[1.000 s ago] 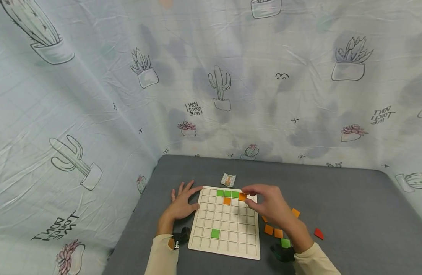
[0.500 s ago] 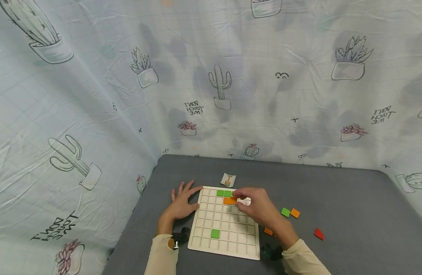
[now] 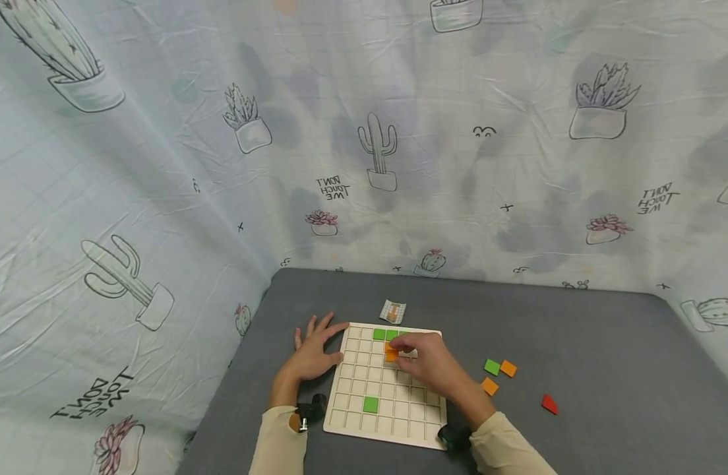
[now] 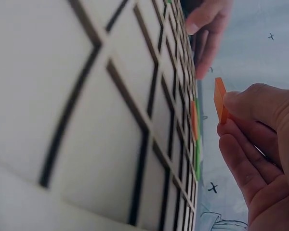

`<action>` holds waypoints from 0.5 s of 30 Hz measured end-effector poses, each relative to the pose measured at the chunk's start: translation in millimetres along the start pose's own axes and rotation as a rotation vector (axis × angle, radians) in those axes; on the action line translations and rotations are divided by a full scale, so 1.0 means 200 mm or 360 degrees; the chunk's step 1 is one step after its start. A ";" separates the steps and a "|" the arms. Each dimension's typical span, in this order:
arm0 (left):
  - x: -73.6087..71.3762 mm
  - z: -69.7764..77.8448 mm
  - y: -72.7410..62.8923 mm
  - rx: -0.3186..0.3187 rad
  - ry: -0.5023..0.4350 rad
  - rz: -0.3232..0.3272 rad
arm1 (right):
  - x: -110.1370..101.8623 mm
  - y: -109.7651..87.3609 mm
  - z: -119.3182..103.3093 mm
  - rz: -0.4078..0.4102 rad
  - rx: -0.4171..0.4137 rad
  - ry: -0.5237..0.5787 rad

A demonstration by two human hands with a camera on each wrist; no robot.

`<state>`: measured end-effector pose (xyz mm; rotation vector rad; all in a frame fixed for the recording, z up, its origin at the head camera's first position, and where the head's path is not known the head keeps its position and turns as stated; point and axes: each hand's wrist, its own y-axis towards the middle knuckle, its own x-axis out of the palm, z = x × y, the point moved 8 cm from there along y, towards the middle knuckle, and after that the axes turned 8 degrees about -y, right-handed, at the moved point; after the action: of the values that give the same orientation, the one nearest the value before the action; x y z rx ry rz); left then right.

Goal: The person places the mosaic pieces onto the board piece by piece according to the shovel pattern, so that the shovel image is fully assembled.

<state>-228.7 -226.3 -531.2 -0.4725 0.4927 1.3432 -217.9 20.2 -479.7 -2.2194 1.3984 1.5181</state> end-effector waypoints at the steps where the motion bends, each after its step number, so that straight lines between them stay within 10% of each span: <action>1: 0.00 0.00 0.00 0.0002 -0.0004 0.0001 | 0.01 0.00 0.00 -0.0004 0.0011 -0.0004; 15: 0.00 0.00 0.00 0.0005 -0.0023 0.0021 | 0.06 0.01 -0.01 -0.0016 -0.0002 -0.0061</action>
<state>-228.6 -226.4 -530.6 -0.4572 0.4865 1.3572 -217.2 10.2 -487.2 -2.1823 1.3736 1.5502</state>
